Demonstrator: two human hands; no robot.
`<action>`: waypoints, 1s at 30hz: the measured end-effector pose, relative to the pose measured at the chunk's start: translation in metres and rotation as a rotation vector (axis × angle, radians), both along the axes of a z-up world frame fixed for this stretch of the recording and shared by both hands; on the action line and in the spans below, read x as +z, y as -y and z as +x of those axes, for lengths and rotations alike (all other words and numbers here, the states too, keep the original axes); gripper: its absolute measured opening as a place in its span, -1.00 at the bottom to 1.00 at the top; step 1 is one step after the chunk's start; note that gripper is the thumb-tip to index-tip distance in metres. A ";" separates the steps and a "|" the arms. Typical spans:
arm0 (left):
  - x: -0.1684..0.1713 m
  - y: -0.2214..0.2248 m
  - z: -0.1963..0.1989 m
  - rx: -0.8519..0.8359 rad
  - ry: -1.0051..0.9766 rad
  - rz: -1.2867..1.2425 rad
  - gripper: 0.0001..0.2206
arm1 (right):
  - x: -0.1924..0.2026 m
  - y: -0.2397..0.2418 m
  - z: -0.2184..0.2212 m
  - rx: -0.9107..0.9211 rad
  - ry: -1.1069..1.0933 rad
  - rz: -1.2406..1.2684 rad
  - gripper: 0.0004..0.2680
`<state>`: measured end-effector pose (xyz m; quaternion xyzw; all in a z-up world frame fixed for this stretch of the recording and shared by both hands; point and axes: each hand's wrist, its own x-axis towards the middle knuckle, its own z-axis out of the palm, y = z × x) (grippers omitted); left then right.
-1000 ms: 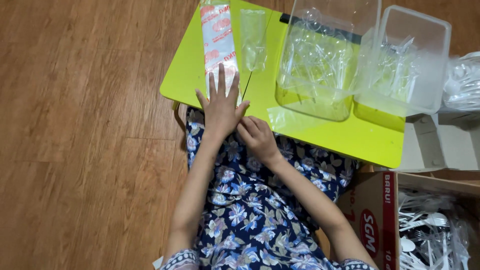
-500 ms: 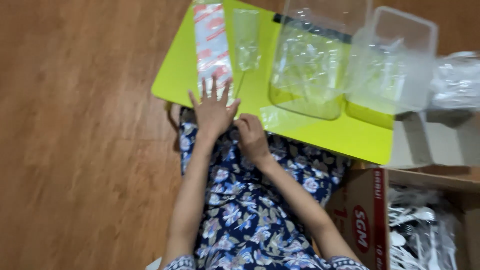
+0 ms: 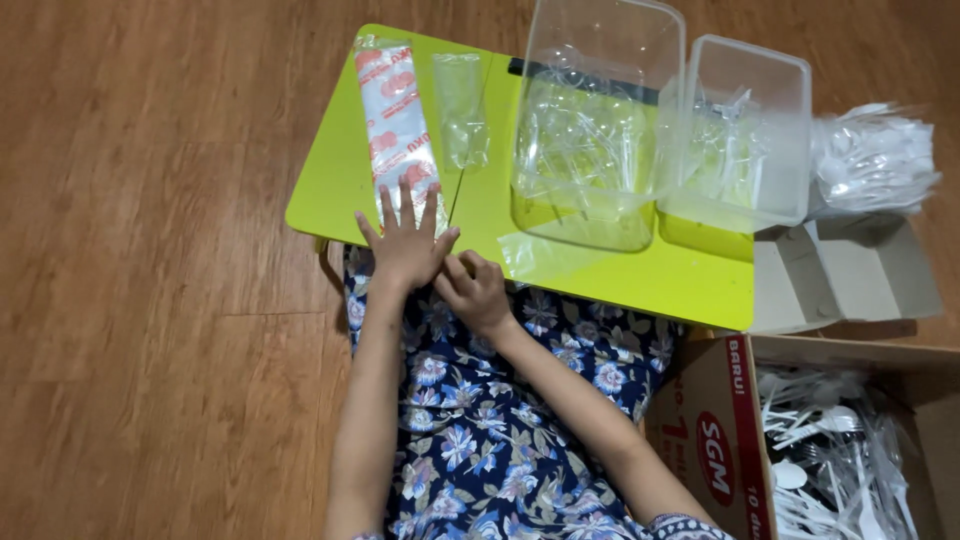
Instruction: The person places individual plastic spoons into thin plastic sleeves and then stacks the sleeved spoons on a small table.
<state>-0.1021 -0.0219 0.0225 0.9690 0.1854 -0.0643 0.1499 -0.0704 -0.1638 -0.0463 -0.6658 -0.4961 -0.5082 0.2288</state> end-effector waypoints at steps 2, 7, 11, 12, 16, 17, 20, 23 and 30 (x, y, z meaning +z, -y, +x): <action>0.006 0.002 -0.002 0.011 -0.002 -0.009 -0.28 | 0.010 0.001 -0.005 0.011 -0.024 0.008 -0.92; 0.008 0.005 -0.007 0.010 0.026 -0.007 -0.28 | 0.024 0.005 -0.017 -0.026 -0.088 0.013 -0.91; 0.006 0.008 -0.006 0.015 0.097 0.035 -0.29 | 0.025 0.016 -0.029 0.114 -0.311 0.011 -0.96; 0.008 0.009 -0.008 0.017 0.105 0.036 -0.29 | 0.022 0.018 -0.034 0.180 -0.439 0.011 -0.95; 0.006 0.011 -0.008 0.017 0.135 0.042 -0.29 | 0.013 0.029 -0.059 0.229 -0.602 0.047 -0.94; 0.005 0.011 -0.008 0.014 0.148 0.056 -0.29 | 0.000 0.033 -0.069 0.258 -0.670 0.012 -0.94; 0.007 0.011 -0.011 0.010 0.182 0.066 -0.31 | -0.029 0.056 -0.104 0.300 -0.820 -0.181 -0.95; 0.007 0.012 -0.010 0.019 0.167 0.074 -0.33 | -0.005 0.085 -0.131 0.352 -1.068 -0.592 -0.94; 0.009 -0.004 -0.018 -0.049 0.234 -0.196 -0.26 | 0.018 0.119 -0.127 0.387 -1.778 -0.435 -0.89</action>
